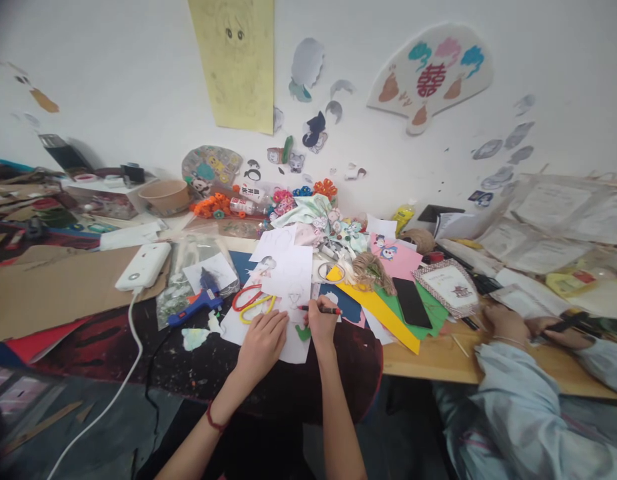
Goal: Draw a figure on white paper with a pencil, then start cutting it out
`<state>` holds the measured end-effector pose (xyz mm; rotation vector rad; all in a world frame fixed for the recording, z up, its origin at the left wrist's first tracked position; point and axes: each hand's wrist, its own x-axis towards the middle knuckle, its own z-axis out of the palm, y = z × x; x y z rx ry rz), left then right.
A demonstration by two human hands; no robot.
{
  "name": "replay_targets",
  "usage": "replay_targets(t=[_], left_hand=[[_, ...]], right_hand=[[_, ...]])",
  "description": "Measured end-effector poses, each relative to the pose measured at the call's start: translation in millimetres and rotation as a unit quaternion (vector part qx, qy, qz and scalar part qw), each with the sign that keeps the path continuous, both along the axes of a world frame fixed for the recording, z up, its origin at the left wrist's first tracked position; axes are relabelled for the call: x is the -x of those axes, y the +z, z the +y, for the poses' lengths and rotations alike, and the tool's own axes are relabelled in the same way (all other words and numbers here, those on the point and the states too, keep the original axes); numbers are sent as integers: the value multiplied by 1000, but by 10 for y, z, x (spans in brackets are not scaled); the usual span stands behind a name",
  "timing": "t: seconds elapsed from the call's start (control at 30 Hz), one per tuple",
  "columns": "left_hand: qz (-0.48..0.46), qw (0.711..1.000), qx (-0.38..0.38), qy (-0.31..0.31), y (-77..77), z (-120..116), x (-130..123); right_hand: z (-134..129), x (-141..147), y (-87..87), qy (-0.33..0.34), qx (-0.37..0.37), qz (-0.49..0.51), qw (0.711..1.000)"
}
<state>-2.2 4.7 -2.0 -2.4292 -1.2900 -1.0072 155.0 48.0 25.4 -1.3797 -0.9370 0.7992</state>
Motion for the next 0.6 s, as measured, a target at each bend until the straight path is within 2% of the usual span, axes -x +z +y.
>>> replay_targets(t=[0.23,0.43,0.6], left_hand=[[2,1000,-5,0,-16,5,-4],[2,1000,-9,-1,-17,5,1],[-3,1000,-10,1,0,-1,-8]], right_hand=[[-19,11,29,34,-5,-13,999],[14,-14,-22,-3,-29,-25,999],[-4,-59,-15,-56,-82,-38,994]])
